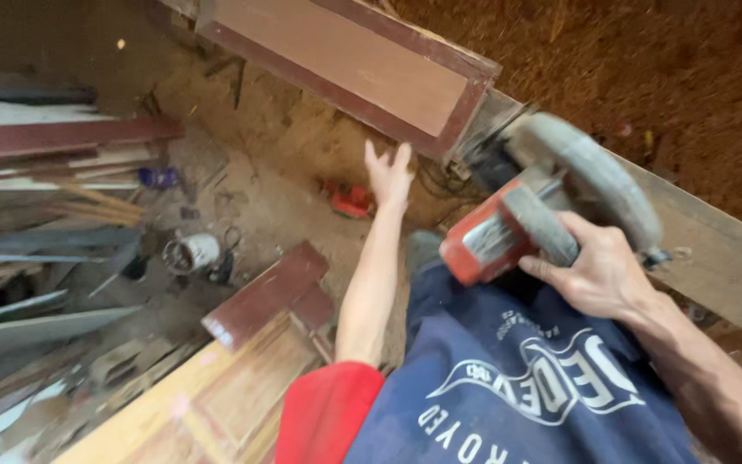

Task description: The person measures and marks a wooden plank with a tape measure and pencil, then uses a circular saw to cut the plank. The person then uses a hand planer to smooth the cut edge of the plank.

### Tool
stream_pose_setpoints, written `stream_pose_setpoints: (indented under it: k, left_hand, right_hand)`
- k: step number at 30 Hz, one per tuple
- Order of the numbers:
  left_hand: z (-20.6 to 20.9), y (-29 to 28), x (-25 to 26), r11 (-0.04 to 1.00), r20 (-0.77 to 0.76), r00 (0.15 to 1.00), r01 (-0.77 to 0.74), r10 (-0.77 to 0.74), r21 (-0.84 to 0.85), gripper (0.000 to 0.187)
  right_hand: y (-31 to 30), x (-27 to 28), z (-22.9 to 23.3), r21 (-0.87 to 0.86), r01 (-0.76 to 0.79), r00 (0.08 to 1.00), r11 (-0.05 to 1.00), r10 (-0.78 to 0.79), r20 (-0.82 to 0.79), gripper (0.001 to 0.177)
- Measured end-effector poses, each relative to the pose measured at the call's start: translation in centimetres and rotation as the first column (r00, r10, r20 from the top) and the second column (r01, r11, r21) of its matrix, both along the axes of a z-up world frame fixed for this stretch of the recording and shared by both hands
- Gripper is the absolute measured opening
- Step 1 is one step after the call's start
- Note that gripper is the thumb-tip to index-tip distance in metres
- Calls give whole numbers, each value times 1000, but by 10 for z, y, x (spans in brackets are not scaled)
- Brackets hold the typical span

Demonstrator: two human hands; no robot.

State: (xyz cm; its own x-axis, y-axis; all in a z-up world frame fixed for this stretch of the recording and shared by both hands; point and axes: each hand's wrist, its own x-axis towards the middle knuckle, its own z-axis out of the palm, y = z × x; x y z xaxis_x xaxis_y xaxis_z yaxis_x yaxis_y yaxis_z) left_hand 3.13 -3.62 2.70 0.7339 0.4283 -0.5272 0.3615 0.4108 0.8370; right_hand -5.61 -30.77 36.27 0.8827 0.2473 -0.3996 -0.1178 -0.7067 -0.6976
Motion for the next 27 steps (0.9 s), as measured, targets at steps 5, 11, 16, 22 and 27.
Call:
stream_pose_setpoints:
  k: [5, 11, 16, 22, 27]
  left_hand:
    - [32, -53, 30, 855, -12, 999, 46, -46, 516, 106]
    - [46, -60, 19, 816, -55, 985, 166, -163, 554, 110]
    - [69, -37, 49, 812, -345, 920, 340, -184, 474, 116]
    - [84, 2, 57, 99, -478, 811, 536, -338, 838, 121]
    - [83, 14, 69, 118, -525, 665, 672, -531, 731, 134]
  right_hand:
    - [-53, 40, -1, -38, -33, 997, 999, 35, 64, 62]
    - [-59, 74, -9, -43, -63, 994, 997, 67, 87, 59]
    - [-40, 94, -23, -24, -113, 993, 993, 112, -43, 51]
    - [-13, 102, -42, -4, -227, 974, 974, 227, 15, 40]
    - [1, 114, -41, -24, -294, 953, 955, 292, -79, 40]
